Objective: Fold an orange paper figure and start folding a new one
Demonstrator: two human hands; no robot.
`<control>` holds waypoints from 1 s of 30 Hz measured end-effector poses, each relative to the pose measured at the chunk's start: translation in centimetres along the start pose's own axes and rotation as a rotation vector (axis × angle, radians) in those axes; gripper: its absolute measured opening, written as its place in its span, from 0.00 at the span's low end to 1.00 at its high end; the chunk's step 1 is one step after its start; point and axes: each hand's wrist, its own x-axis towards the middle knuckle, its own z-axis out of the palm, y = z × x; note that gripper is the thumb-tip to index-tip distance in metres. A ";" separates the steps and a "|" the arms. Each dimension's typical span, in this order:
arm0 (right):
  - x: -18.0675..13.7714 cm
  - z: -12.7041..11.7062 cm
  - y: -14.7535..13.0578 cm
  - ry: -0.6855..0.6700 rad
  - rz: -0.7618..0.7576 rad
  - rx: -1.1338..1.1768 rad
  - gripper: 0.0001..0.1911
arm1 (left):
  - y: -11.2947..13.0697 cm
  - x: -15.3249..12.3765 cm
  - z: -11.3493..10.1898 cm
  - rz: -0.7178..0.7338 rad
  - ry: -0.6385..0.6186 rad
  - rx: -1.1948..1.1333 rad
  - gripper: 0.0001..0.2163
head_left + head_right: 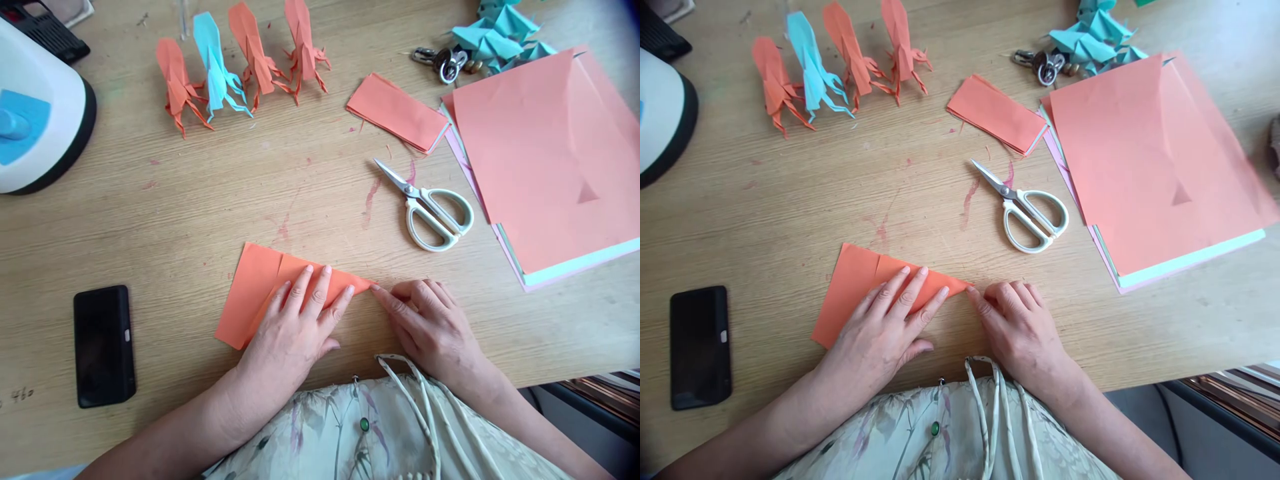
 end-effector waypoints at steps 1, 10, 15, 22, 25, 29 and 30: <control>0.0 0.1 0.0 0.006 -0.001 -0.004 0.16 | 0.0 0.0 0.0 -0.001 0.002 -0.001 0.41; -0.5 0.6 0.1 0.019 -0.085 0.041 0.21 | 0.2 0.0 -0.1 -0.005 0.002 0.020 0.41; -0.4 0.6 0.2 -0.061 -0.121 0.062 0.25 | 0.2 0.1 -0.3 -0.006 -0.027 0.026 0.41; -0.6 1.3 0.4 -0.050 -0.084 0.073 0.30 | 0.3 0.0 -0.1 -0.015 -0.039 0.019 0.41; -0.7 1.4 0.5 -0.052 -0.079 0.070 0.30 | 0.4 -0.1 0.0 -0.021 -0.038 0.011 0.41; -0.6 1.3 0.4 -0.038 -0.079 0.069 0.30 | 0.4 -0.2 0.0 -0.025 -0.040 -0.001 0.41; -0.6 1.3 0.4 -0.042 -0.079 0.070 0.30 | 0.4 -0.2 -0.1 -0.027 -0.044 -0.005 0.41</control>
